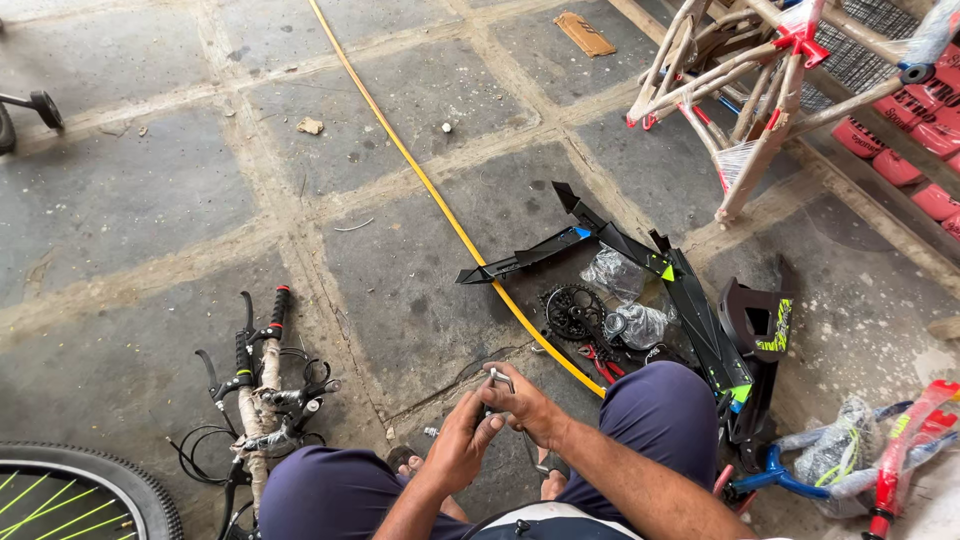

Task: The person sits on the floor of a bicycle workshop assembling brake caliper and lever components, fitting small bolts and parts together by hand and tightening them with a wrench, with bicycle frames, wheels and loose parts scattered around.

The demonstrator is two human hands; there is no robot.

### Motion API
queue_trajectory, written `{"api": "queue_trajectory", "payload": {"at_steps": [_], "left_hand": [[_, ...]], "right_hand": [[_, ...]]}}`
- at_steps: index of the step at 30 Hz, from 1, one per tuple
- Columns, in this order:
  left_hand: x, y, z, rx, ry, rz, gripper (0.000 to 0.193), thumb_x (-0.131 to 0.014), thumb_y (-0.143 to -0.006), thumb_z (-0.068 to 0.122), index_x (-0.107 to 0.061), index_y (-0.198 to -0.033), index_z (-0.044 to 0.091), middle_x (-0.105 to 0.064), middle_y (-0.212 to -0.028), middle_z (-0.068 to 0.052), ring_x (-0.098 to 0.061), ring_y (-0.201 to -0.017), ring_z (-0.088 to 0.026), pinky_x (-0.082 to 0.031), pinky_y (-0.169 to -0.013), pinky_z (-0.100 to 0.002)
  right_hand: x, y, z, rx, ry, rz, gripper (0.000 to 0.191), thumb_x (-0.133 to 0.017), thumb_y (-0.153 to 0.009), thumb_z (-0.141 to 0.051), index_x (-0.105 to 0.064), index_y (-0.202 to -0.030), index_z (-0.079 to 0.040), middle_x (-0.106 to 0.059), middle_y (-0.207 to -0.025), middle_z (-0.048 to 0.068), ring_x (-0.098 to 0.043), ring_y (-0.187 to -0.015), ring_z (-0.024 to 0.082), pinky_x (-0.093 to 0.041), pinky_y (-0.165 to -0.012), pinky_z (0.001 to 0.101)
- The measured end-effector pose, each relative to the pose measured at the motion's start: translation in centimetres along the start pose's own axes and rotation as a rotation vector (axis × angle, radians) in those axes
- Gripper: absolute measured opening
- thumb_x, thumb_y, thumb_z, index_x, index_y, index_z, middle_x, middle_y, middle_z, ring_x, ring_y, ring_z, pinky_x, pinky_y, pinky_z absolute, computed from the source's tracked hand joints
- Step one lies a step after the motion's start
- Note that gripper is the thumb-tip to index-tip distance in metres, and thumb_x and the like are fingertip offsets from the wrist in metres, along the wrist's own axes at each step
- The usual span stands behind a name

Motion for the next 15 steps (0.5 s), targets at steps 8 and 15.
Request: {"api": "queue_trajectory", "payload": {"at_steps": [8, 15], "left_hand": [[0.5, 0.3, 0.5, -0.062, -0.333, 0.134, 0.064, -0.077, -0.086, 0.035, -0.053, -0.137, 0.005, -0.066, -0.113, -0.018, -0.062, -0.108, -0.038, -0.048, -0.092, -0.048], [-0.2, 0.2, -0.3, 0.043, -0.093, 0.312, 0.050, -0.071, -0.084, 0.020, -0.056, -0.130, 0.008, -0.073, -0.097, -0.015, -0.070, -0.090, -0.038, -0.052, -0.078, -0.046]], "right_hand": [[2.4, -1.7, -1.8, 0.241, -0.007, 0.306, 0.078, -0.090, -0.073, -0.045, -0.054, -0.130, -0.006, -0.067, -0.106, 0.009, -0.062, -0.095, 0.015, -0.051, -0.082, 0.0282], [3.3, -1.8, -3.3, 0.274, 0.141, 0.458, 0.061, -0.089, -0.073, -0.041, -0.061, -0.114, -0.006, -0.072, -0.096, 0.005, -0.067, -0.085, 0.010, -0.054, -0.073, 0.0260]]}}
Point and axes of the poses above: each hand's wrist, its own y-axis away from the middle knuckle, its own x-axis out of the back of the hand, z = x × y, the point moved 7 cm from there along -y, towards the middle knuckle
